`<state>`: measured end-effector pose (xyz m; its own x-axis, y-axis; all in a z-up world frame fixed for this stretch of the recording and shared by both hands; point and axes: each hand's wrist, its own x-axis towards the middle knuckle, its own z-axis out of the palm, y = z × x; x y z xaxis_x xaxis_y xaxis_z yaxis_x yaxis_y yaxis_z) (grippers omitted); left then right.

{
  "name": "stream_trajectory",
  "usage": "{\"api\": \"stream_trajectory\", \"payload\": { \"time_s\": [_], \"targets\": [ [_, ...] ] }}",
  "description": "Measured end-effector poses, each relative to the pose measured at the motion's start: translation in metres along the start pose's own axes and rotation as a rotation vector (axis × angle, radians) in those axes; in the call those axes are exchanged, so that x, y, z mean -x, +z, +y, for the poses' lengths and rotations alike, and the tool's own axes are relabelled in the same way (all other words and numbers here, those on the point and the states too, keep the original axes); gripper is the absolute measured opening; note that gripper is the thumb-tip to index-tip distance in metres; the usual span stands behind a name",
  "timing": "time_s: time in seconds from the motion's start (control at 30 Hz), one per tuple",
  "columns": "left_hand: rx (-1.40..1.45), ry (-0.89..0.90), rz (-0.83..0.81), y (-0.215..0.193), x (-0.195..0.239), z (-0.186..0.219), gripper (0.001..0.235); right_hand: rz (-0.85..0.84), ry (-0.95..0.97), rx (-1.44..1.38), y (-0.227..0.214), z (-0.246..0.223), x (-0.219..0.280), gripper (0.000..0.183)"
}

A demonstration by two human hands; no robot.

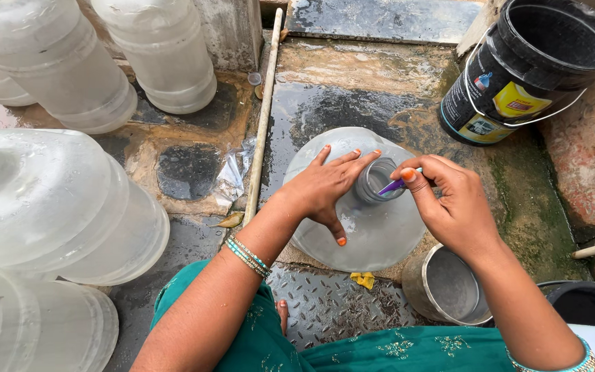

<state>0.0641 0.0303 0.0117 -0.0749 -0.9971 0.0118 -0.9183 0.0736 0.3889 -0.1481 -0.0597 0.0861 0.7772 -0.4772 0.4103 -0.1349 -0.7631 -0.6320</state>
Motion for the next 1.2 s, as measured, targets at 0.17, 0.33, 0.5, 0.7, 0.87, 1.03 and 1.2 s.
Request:
{"api": "stream_trajectory", "payload": {
  "time_s": [0.17,0.33,0.5,0.7,0.87,1.03,1.2],
  "targets": [
    [0.012,0.034,0.011,-0.007,0.002,0.003,0.165,-0.009,-0.004,0.018,-0.003,-0.001,0.001,0.024],
    [0.010,0.023,0.087,0.010,-0.001,-0.002,0.153,0.012,-0.014,0.032,0.000,0.000,0.004,0.023],
    [-0.030,0.062,0.209,0.034,-0.009,-0.012,0.137,0.078,-0.100,0.069,-0.002,-0.011,0.001,0.023],
    [0.020,0.051,0.187,0.042,-0.015,-0.021,0.111,0.257,0.022,-0.098,-0.043,-0.044,0.013,0.025],
    [0.039,-0.002,0.109,0.034,-0.017,-0.015,0.111,0.216,-0.112,0.073,-0.034,-0.032,0.015,0.025],
    [0.046,-0.004,0.087,0.031,-0.013,-0.010,0.110,0.065,-0.032,0.035,0.004,0.001,-0.005,0.024],
    [0.068,0.016,0.109,0.032,-0.014,-0.012,0.107,0.201,-0.090,-0.042,-0.032,-0.025,0.007,0.022]
  ]
}}
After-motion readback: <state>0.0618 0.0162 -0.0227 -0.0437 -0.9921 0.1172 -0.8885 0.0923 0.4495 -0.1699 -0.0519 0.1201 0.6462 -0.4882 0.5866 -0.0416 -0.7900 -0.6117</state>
